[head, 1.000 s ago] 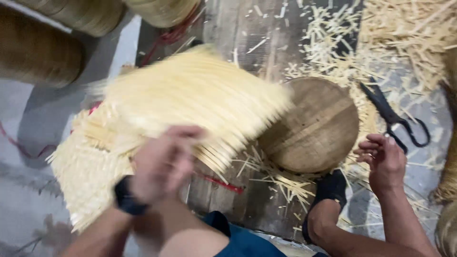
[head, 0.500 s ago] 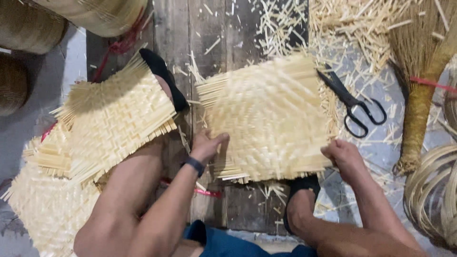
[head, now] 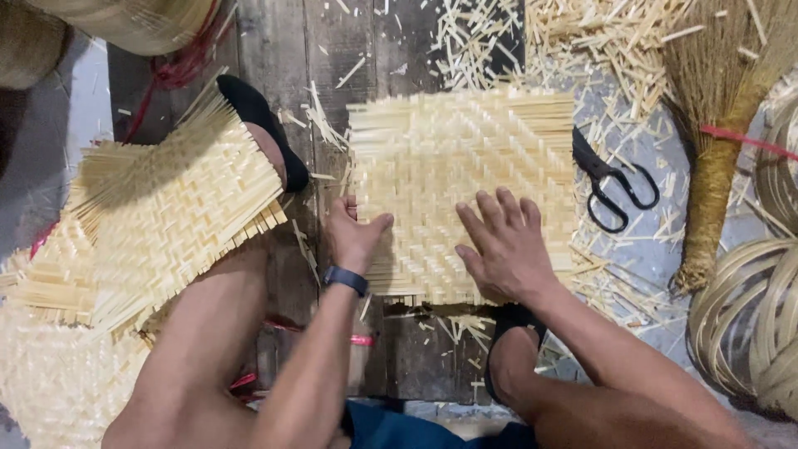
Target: The person sits on the floor assembling round woven bamboo trays. They fit a woven bamboo mat into a bent bamboo rim, press the assembly with a round wooden form, trim the protruding strip ends with scissors, and set finished trays aside with completed ones.
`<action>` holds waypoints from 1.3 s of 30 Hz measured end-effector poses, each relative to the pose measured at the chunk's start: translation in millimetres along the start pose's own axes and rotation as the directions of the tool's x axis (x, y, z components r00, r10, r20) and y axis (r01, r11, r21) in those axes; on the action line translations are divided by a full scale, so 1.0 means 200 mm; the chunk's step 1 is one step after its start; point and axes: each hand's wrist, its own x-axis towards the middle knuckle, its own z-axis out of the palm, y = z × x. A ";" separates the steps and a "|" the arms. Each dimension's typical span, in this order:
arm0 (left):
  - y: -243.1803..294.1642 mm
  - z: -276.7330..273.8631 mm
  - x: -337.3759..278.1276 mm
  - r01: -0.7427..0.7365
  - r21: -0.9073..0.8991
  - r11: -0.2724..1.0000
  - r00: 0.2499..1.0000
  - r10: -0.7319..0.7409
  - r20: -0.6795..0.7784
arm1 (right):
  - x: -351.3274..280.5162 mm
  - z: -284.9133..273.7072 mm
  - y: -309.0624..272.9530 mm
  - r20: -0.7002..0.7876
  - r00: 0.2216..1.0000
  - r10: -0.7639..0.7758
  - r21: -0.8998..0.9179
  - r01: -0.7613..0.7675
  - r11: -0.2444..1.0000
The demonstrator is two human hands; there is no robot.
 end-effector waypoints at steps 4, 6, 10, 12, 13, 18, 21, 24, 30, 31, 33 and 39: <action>0.40 -0.04 -0.51 0.105 -0.130 0.986 0.992 -0.095 0.078 | -0.01 0.02 0.01 -0.012 0.999 0.043 0.114 -0.042 0.993; 0.41 0.07 -0.78 -0.710 -0.107 0.696 0.702 0.711 -0.033 | -0.02 0.02 0.01 0.076 0.995 0.065 0.197 -0.079 0.977; 0.31 0.14 -0.84 -0.805 0.043 0.592 0.594 0.801 0.076 | -0.07 0.11 0.03 0.112 0.990 0.082 0.164 -0.099 0.982; 0.18 0.17 -0.74 -0.756 0.034 0.654 0.653 0.757 -0.039 | -0.09 0.16 0.04 0.148 0.980 0.137 0.126 -0.156 0.980; 0.21 0.06 -0.60 -0.753 0.034 0.657 0.656 0.754 -0.036 | -0.07 0.14 0.02 0.153 0.979 0.137 0.128 -0.157 0.979; -0.20 -0.03 0.07 -0.018 -0.102 0.995 0.999 0.021 0.027 | -0.04 0.07 -0.08 0.050 0.997 0.054 -0.076 -0.050 0.996; -0.22 -0.04 0.09 -0.115 -0.086 0.990 0.984 0.126 0.127 | -0.07 0.08 -0.09 0.044 0.994 0.103 0.072 -0.106 0.992; -0.20 -0.05 0.07 0.207 -0.215 0.954 0.972 -0.177 0.153 | -0.06 0.06 -0.08 0.070 0.991 0.110 0.075 -0.115 0.991; -0.21 -0.02 0.06 0.024 -0.092 0.995 0.997 -0.017 0.076 | -0.09 0.10 -0.06 -0.046 0.996 0.080 0.104 -0.075 0.992; -0.21 -0.01 0.05 0.027 -0.094 0.995 0.997 -0.020 0.072 | -0.09 0.09 -0.07 -0.045 0.996 0.075 0.104 -0.070 0.992; -0.20 0.02 0.03 -0.025 -0.063 0.998 1.000 0.024 -0.018 | -0.08 0.08 -0.07 -0.016 0.994 0.108 0.082 -0.106 0.991; 0.32 0.03 -0.83 -0.725 0.002 0.689 0.689 0.724 -0.019 | -0.09 0.08 -0.11 0.003 0.993 0.114 0.100 -0.114 0.988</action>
